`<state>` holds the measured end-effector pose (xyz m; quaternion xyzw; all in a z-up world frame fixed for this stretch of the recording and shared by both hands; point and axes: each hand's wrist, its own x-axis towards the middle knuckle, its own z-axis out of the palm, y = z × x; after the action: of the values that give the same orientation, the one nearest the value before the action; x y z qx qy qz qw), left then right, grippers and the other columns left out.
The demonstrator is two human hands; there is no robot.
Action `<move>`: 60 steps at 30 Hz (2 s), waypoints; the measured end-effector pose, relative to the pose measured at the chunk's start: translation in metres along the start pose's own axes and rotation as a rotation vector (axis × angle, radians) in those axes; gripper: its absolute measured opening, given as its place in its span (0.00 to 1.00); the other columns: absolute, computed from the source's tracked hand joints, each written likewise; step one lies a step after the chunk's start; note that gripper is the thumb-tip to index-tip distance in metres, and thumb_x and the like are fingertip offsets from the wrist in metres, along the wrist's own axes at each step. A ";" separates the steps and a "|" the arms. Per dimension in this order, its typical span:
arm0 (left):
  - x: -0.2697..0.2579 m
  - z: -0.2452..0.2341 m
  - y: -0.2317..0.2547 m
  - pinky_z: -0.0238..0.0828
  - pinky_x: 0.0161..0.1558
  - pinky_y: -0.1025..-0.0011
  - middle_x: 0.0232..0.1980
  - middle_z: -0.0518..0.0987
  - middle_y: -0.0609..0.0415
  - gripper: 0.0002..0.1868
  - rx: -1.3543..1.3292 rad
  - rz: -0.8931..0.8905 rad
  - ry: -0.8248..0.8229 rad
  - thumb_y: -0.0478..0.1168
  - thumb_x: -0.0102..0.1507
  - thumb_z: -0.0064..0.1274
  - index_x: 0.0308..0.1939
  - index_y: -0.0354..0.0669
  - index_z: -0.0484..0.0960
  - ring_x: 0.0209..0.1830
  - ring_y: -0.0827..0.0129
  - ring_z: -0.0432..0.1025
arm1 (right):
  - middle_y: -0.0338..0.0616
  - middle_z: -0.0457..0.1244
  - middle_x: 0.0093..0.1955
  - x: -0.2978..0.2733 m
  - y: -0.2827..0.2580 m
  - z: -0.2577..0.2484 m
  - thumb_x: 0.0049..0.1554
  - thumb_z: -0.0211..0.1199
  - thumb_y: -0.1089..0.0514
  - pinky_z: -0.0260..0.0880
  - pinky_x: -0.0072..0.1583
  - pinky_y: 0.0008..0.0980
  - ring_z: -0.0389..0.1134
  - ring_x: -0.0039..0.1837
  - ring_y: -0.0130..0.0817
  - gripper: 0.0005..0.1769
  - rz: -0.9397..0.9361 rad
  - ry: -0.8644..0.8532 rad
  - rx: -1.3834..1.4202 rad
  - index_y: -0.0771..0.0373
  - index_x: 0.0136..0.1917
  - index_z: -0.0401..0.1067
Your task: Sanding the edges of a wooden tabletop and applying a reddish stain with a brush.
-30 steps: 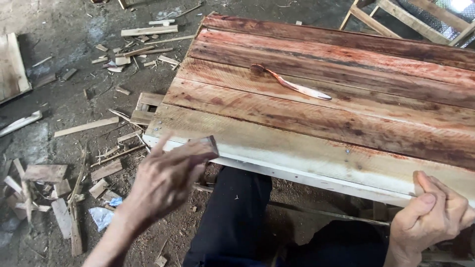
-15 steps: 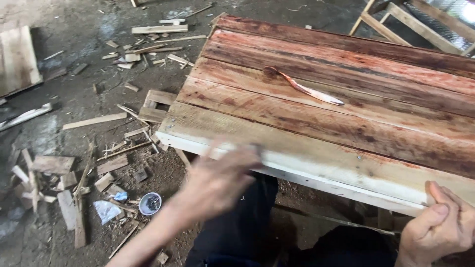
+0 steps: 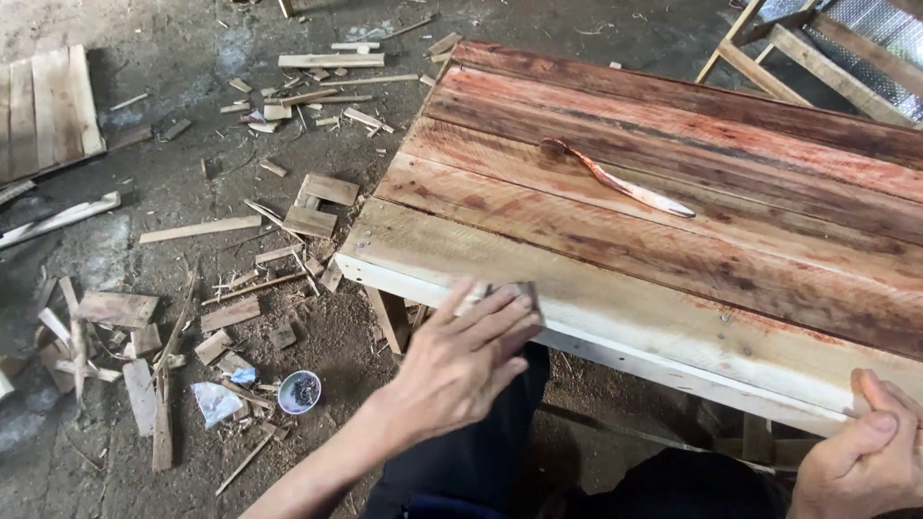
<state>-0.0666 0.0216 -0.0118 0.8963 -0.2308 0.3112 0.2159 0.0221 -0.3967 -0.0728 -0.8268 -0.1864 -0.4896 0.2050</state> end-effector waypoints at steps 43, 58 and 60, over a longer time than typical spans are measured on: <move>0.029 -0.083 -0.102 0.55 0.45 0.63 0.62 0.80 0.56 0.21 0.108 -0.161 -0.380 0.38 0.71 0.31 0.57 0.50 0.81 0.40 0.70 0.73 | 0.74 0.73 0.62 -0.007 0.010 -0.003 0.85 0.40 0.71 0.76 0.73 0.48 0.75 0.68 0.63 0.29 0.018 -0.059 -0.146 0.93 0.68 0.82; -0.011 -0.115 -0.086 0.66 0.61 0.51 0.57 0.79 0.42 0.19 -0.018 -0.345 -0.249 0.41 0.71 0.37 0.61 0.41 0.79 0.49 0.57 0.75 | 0.74 0.73 0.65 -0.004 0.010 0.001 0.85 0.40 0.71 0.74 0.69 0.45 0.73 0.66 0.62 0.28 0.018 -0.055 -0.135 0.92 0.68 0.82; -0.016 -0.117 -0.084 0.53 0.75 0.48 0.60 0.83 0.50 0.15 -0.017 -0.204 -0.167 0.36 0.69 0.43 0.55 0.36 0.82 0.57 0.59 0.79 | 0.75 0.72 0.67 -0.006 0.007 0.003 0.87 0.39 0.69 0.74 0.68 0.44 0.73 0.65 0.62 0.30 0.033 -0.074 -0.147 0.92 0.68 0.82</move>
<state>-0.0853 0.1555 0.0408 0.9360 -0.1584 0.2100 0.2341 0.0253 -0.4019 -0.0802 -0.8600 -0.1438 -0.4678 0.1445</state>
